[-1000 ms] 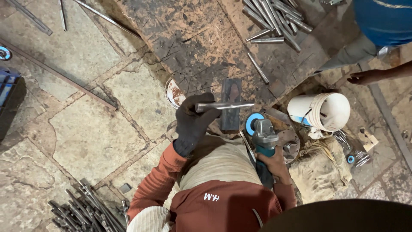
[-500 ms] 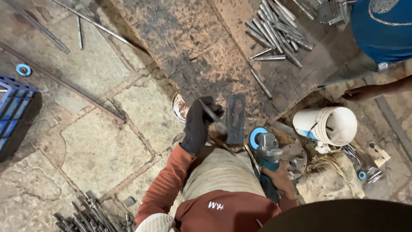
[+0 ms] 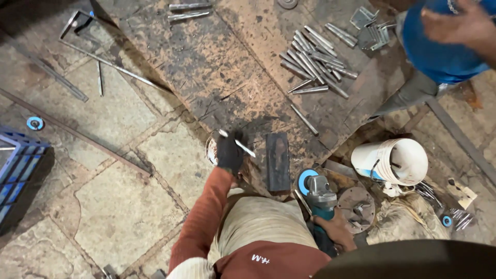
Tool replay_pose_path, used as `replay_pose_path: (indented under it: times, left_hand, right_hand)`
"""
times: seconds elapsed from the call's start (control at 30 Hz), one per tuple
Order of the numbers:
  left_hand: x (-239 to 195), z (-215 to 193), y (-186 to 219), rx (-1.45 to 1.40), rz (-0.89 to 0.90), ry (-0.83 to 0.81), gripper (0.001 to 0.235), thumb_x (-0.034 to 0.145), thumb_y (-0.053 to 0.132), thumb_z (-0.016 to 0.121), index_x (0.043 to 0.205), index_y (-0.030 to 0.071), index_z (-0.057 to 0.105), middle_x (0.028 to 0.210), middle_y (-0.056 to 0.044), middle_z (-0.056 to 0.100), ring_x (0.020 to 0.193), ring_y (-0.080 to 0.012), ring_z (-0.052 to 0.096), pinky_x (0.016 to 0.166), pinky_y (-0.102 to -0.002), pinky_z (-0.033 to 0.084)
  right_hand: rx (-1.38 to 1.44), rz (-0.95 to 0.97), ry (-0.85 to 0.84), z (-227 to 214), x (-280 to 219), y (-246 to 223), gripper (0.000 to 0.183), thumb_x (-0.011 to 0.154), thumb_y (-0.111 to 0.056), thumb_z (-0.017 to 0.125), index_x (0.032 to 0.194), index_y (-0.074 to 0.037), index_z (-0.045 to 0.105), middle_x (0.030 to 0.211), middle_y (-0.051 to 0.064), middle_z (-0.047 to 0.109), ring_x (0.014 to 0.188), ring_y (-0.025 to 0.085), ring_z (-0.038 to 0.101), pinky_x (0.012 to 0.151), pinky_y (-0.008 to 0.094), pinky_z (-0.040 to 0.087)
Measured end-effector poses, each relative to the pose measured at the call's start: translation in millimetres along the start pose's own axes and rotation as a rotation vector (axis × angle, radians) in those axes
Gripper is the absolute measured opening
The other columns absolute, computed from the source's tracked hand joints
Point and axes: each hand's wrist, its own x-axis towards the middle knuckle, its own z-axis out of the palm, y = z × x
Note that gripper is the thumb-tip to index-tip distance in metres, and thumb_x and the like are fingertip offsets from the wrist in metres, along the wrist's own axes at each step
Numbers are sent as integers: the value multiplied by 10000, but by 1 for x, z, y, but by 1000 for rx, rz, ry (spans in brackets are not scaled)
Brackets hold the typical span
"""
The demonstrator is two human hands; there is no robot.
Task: Using a handheld angle grinder to smooth and shape small metal rods on a workbench.
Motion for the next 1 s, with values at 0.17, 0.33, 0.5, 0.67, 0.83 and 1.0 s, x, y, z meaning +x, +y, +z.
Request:
replay_pose_path:
  times: [0.17,0.33,0.5,0.67,0.83,1.0]
  left_hand:
    - [142,39,31,74,334,-108,74,963,97,597,985,27,594,869,-126,657,765,-257,658,702,-416,585]
    - [215,81,81,-292,365,35,147,891,43,607,996,71,507,825,-121,603,706,-268,611,633,-437,574]
    - [170,90,95,-65,413,17,139,931,133,644,1025,89,551,788,-72,590,655,-196,572,537,-372,504]
    - [114,37,41,355,418,-218,234,1036,234,590,912,38,614,719,-74,622,560,-168,568,482,-330,459]
    - [-8,2,-2,487,70,-337,248,1039,254,521,867,87,585,654,-51,577,511,-168,544,473,-343,496]
    - [-16,-42,-30,281,-217,-525,160,1053,63,440,905,79,499,673,6,371,546,-121,370,473,-306,322]
  right_hand:
    - [210,31,-14,4,-4,0,718,626,-281,899,1212,18,612,1067,189,721,952,307,698,845,430,553]
    - [346,-118,12,7,-5,1,716,598,-270,876,1212,-17,610,1050,157,704,921,280,676,815,420,539]
    - [170,25,65,12,-7,12,641,628,-291,908,1133,10,650,1006,175,707,906,285,682,821,429,541]
    - [254,-16,43,16,-4,12,644,610,-294,890,1128,0,644,976,169,721,870,289,699,778,436,556]
    - [102,22,55,18,1,12,642,614,-347,899,1112,-4,683,1010,184,741,916,296,718,830,423,555]
    - [90,-55,74,16,-3,5,837,584,-393,896,1256,-12,574,1143,214,674,1064,321,658,929,421,500]
